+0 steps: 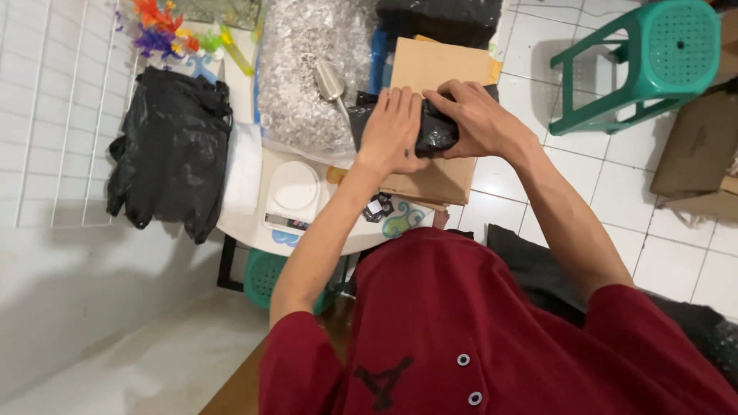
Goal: Wrapping a small cardboard box with black plastic film on a table in a shop.
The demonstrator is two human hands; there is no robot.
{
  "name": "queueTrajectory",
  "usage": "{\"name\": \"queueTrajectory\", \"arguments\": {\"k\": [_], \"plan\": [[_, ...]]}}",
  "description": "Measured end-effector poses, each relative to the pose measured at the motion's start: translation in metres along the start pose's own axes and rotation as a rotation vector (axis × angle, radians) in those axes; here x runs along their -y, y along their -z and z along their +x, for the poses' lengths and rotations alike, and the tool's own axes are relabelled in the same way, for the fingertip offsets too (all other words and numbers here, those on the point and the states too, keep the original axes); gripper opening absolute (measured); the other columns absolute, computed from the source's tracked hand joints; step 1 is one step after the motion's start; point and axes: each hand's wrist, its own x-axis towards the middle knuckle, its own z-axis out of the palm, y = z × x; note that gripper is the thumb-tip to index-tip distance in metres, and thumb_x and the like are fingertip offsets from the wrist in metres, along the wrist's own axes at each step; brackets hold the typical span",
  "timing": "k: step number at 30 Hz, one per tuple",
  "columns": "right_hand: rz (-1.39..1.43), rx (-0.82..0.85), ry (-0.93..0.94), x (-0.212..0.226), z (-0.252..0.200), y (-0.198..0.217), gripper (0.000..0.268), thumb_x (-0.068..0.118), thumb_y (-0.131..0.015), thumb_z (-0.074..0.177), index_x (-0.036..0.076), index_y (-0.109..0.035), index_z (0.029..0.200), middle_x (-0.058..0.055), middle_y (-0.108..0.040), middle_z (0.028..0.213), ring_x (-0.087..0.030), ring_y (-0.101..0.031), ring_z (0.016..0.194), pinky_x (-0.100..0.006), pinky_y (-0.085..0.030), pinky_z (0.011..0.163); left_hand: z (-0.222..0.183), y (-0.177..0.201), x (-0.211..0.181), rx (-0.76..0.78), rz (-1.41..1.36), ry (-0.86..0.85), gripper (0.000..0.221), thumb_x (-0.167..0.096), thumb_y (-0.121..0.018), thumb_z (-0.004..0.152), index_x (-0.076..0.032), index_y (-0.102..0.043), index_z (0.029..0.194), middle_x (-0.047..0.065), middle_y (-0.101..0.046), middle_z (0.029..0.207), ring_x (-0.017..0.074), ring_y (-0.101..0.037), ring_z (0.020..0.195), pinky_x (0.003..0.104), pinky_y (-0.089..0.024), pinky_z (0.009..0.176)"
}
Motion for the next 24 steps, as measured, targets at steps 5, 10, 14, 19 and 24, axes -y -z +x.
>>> {"name": "queueTrajectory", "arguments": {"k": [5, 10, 14, 19, 24], "plan": [[-0.006, -0.025, 0.021, -0.005, -0.005, -0.013, 0.098, 0.035, -0.088, 0.067, -0.002, -0.047, 0.148, -0.028, -0.055, 0.121, -0.046, -0.058, 0.103, -0.056, -0.044, 0.097, -0.001, -0.021, -0.005, 0.002, -0.021, 0.015, 0.097, -0.075, -0.082, 0.062, -0.002, -0.051, 0.119, 0.011, -0.056, 0.110, 0.0290, -0.053, 0.099, 0.041, -0.041, 0.096], [-0.036, 0.010, 0.000, -0.007, -0.005, -0.017, 0.101, 0.037, -0.088, 0.067, -0.003, -0.046, 0.150, -0.029, -0.055, 0.123, -0.045, -0.055, 0.113, -0.059, -0.042, 0.101, -0.004, -0.021, -0.003, -0.013, -0.001, -0.015, 0.104, -0.080, -0.076, 0.072, 0.003, -0.049, 0.127, 0.013, -0.055, 0.116, 0.0307, -0.052, 0.104, 0.043, -0.039, 0.105], [-0.035, 0.007, 0.010, -0.006, -0.007, -0.016, 0.109, 0.044, -0.091, 0.066, -0.006, -0.043, 0.151, -0.032, -0.054, 0.124, -0.047, -0.054, 0.114, -0.060, -0.041, 0.102, -0.006, -0.018, -0.004, -0.060, -0.005, -0.050, 0.106, -0.091, -0.061, 0.081, 0.004, -0.051, 0.125, 0.015, -0.055, 0.116, 0.0331, -0.051, 0.108, 0.046, -0.036, 0.108], [-0.036, -0.008, 0.008, 0.005, -0.005, -0.010, 0.109, 0.039, -0.091, 0.064, -0.008, -0.044, 0.149, -0.029, -0.054, 0.121, -0.045, -0.054, 0.112, -0.060, -0.042, 0.102, -0.006, -0.022, -0.003, -0.026, 0.070, -0.062, 0.107, -0.096, -0.046, 0.088, 0.003, -0.051, 0.129, 0.011, -0.056, 0.115, 0.0277, -0.052, 0.100, 0.039, -0.041, 0.094], [-0.098, -0.015, -0.051, 0.020, -0.007, -0.002, 0.099, 0.030, -0.086, 0.063, -0.004, -0.051, 0.149, -0.025, -0.054, 0.122, -0.042, -0.053, 0.115, -0.051, -0.031, 0.109, -0.004, -0.030, -0.006, -0.026, 0.103, -0.058, 0.110, -0.098, -0.046, 0.088, 0.004, -0.050, 0.130, 0.010, -0.053, 0.112, 0.0270, -0.050, 0.098, 0.038, -0.040, 0.094]]}}
